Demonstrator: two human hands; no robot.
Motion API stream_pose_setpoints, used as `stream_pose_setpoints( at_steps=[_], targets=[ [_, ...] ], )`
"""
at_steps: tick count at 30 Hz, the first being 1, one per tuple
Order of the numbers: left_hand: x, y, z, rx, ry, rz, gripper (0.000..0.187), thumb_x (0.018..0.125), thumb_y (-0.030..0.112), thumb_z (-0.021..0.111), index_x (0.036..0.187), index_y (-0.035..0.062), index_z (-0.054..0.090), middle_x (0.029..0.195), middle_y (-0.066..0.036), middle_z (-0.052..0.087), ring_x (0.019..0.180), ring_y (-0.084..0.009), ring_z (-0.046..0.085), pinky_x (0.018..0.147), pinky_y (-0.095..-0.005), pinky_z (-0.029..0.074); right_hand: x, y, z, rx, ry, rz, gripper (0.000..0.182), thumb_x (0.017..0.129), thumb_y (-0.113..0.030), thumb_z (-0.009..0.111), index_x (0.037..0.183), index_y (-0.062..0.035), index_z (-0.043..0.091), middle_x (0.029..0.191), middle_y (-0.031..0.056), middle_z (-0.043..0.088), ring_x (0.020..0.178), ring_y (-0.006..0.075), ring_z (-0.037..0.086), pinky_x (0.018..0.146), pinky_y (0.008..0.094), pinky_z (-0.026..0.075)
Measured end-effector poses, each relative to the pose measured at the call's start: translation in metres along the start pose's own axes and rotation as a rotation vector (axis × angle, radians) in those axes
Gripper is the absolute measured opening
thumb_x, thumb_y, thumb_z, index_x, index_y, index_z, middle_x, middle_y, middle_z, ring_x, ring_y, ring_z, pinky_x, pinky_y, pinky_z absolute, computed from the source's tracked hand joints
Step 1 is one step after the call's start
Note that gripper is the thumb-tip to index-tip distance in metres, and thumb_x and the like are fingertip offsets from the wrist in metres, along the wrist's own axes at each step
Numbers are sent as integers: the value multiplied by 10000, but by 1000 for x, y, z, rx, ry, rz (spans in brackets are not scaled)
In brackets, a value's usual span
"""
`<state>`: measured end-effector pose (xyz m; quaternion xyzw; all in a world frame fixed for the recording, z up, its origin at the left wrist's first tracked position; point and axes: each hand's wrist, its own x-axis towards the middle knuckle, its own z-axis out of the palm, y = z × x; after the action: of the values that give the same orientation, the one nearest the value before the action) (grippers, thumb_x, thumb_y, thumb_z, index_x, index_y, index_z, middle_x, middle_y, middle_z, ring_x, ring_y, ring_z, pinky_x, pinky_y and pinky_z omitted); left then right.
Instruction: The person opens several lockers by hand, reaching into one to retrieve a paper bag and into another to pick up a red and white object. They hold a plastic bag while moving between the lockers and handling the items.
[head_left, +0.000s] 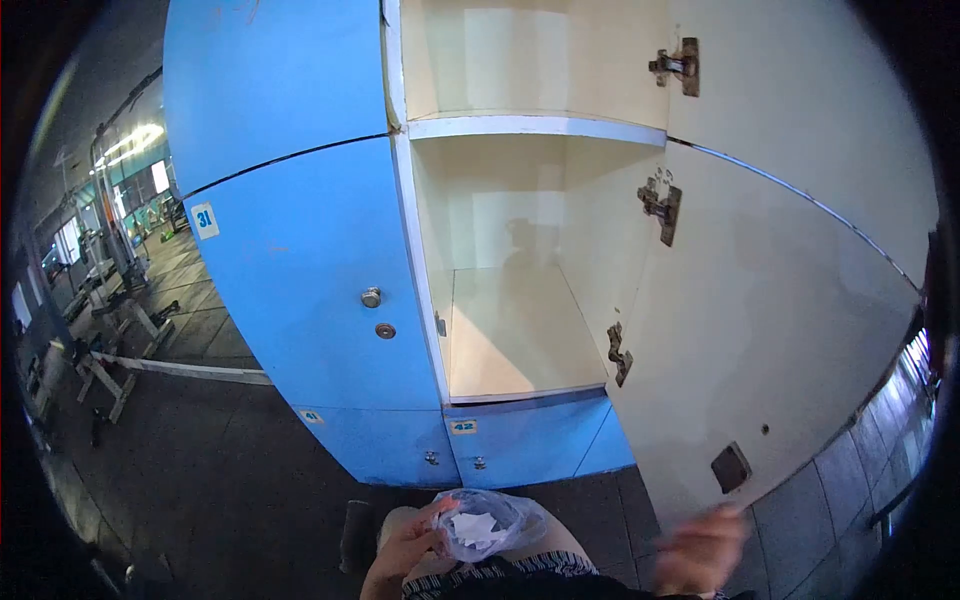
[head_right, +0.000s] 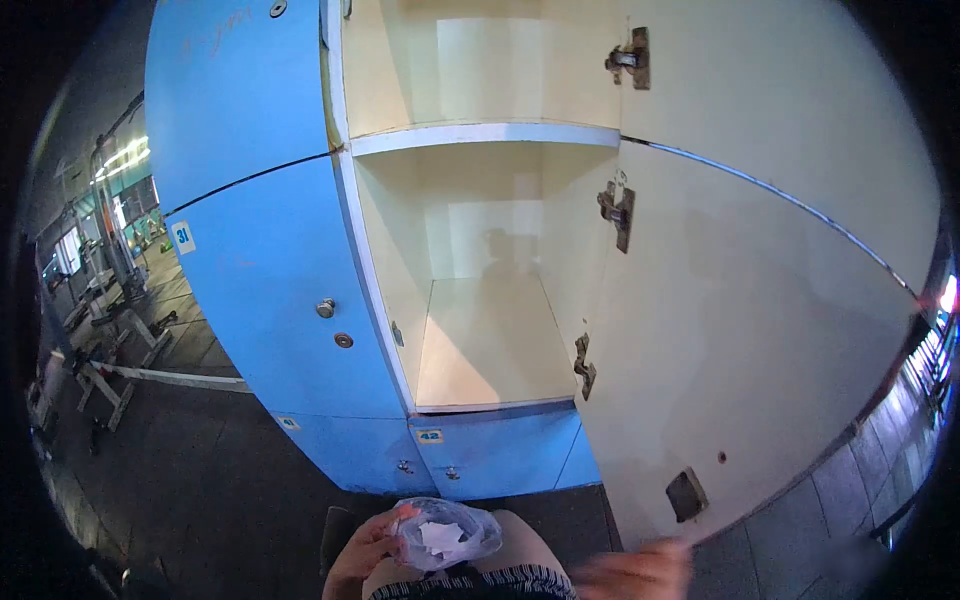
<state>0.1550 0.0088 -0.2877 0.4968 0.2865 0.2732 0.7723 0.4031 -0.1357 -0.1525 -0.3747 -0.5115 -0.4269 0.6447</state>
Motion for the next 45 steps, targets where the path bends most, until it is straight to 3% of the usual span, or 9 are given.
stream_pose_setpoints(
  at_steps=[3,4,10,15,22,31,34,37,45],
  targets=[
    [-1,7,4,6,-13,11,495,842,27,528,1312,-1,376,1262,-125,480,767,-112,560,670,-269,475,-15,40,-125,-664,-110,-154,419,867,-315,546,1168,-48,425,1217,152,437,1178,271,400,977,420,330],
    [-2,9,5,9,-20,23,497,841,25,527,1313,-4,372,1262,-125,480,763,-110,560,663,-266,474,41,29,-90,-769,-144,-294,548,857,-346,567,1248,-25,357,1177,144,456,1123,258,440,945,375,357],
    [0,19,-14,161,-123,-109,518,837,51,549,1316,-13,362,1241,-97,504,751,-106,562,646,-254,470,-6,49,-72,-401,-121,641,764,833,-195,627,1386,-6,134,1366,180,260,1237,272,317,1028,410,261],
    [3,34,-29,63,-159,-129,514,825,33,541,1308,-18,373,1243,-97,508,724,-113,561,620,-251,461,-16,50,-64,-346,77,614,629,850,-120,603,1348,12,241,1253,138,397,1098,195,447,898,318,415],
    [24,14,-65,47,-295,-108,502,850,25,497,1328,-4,346,1288,-111,470,679,-116,552,595,-250,459,-18,56,-82,-512,-12,501,553,854,-136,602,1316,-14,325,1213,116,444,1118,201,443,919,328,394],
    [44,4,-84,111,-439,-144,501,868,35,479,1346,30,330,1314,-106,443,661,-97,537,590,-242,459,18,-8,-21,-829,20,-250,269,860,-140,540,1087,-18,464,1119,166,519,1025,239,520,803,348,440],
    [58,-1,-82,157,-492,-130,503,865,33,483,1345,32,334,1321,-99,437,665,-96,539,598,-238,457,-16,5,77,-427,-477,-102,199,797,-156,572,962,-43,564,1060,166,552,1055,295,506,857,424,402],
    [48,-7,-73,72,-473,-177,484,867,32,486,1334,45,362,1320,-81,437,727,-87,542,618,-229,464,-75,29,161,-423,-1042,79,534,788,-328,603,1269,-158,443,1372,107,340,1255,307,313,966,480,301],
    [11,-44,-53,-32,-308,-38,522,822,9,488,1329,20,361,1311,-89,448,745,-92,552,612,-227,457,-166,53,167,-368,-1239,71,656,791,-520,522,1347,-216,354,1431,104,257,1302,288,251,992,503,222]
  ],
)
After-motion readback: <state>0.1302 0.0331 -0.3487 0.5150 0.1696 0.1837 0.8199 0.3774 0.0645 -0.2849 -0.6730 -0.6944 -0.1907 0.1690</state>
